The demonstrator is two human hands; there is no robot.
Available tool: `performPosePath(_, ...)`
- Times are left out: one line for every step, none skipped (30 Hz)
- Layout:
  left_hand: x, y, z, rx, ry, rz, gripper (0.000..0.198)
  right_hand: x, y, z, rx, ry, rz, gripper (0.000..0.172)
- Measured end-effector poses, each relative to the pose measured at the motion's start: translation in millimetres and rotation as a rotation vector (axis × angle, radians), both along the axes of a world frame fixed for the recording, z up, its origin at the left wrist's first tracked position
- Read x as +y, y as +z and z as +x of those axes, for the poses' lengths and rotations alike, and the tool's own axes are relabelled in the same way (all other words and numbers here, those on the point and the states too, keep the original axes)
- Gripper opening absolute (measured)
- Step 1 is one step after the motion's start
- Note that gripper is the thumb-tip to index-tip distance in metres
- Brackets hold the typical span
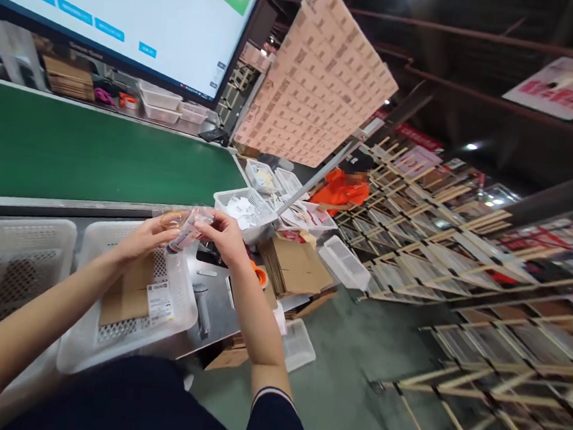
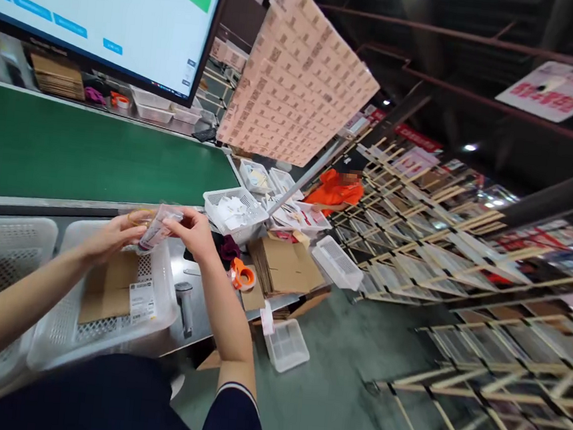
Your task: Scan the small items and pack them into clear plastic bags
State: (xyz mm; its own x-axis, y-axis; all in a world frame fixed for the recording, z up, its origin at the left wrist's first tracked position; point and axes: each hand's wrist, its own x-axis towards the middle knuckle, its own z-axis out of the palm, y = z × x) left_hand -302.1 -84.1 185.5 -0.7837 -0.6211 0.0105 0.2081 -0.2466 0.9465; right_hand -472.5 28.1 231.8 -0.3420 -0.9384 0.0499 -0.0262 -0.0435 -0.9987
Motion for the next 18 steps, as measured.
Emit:
performPosePath(4,-2.8,-4,-0.008,-0.026,-0.022,0.074,5,1.3,0,0.021,0.001,0.004,0.063)
performPosePath(8,-4.9,-7,-0.012,-0.037,-0.037,0.066,12,3.1,0,0.052,-0.005,0.001,0.061)
performPosePath(11,-6.0,-10,-0.018,-0.038,-0.050,0.062,19,5.9,-1,0.090,-0.019,-0.004,0.058)
performPosePath(14,-6.4,-12,-0.024,-0.029,-0.068,0.060,26,10.0,-1,0.128,-0.041,-0.007,0.055)
performPosePath(17,-6.3,-12,-0.027,-0.028,-0.088,0.059,33,15.4,-2,0.157,-0.067,-0.001,0.053)
performPosePath(19,-5.8,-13,-0.022,-0.041,-0.112,0.058,41,22.1,-3,0.176,-0.098,0.010,0.050)
performPosePath(21,-5.3,-12,-0.011,-0.068,-0.143,0.057,48,29.6,-3,0.187,-0.128,0.028,0.048)
performPosePath(23,-4.9,-12,0.002,-0.101,-0.177,0.055,55,37.6,-3,0.194,-0.149,0.047,0.047)
performPosePath(25,-4.8,-12,0.016,-0.132,-0.208,0.054,62,45.8,-3,0.204,-0.167,0.061,0.045)
performPosePath(28,-5.0,-12,0.031,-0.158,-0.235,0.053,68,53.8,-2,0.222,-0.180,0.070,0.044)
performPosePath(31,-5.4,-12,0.041,-0.183,-0.254,0.053,73,61.7,-1,0.248,-0.184,0.079,0.042)
performPosePath(35,-5.7,-13,0.048,-0.202,-0.263,0.052,79,69.2,0,0.278,-0.174,0.092,0.038)
performPosePath(39,-5.7,-13,0.052,-0.220,-0.260,0.052,84,76.6,2,0.312,-0.150,0.114,0.033)
performPosePath(45,-5.2,-14,0.058,-0.236,-0.251,0.052,90,83.8,4,0.352,-0.124,0.143,0.026)
performPosePath(51,-4.1,-15,0.066,-0.254,-0.238,0.052,97,90.9,6,0.396,-0.103,0.175,0.018)
performPosePath(57,-2.3,-15,0.074,-0.277,-0.224,0.052,104,97.8,9,0.444,-0.093,0.209,0.011)
performPosePath(64,0.0,-16,0.082,-0.304,-0.205,0.053,112,104.6,13,0.496,-0.096,0.243,0.006)
performPosePath(72,2.6,-17,0.092,-0.329,-0.181,0.053,120,110.9,16,0.552,-0.110,0.277,0.004)
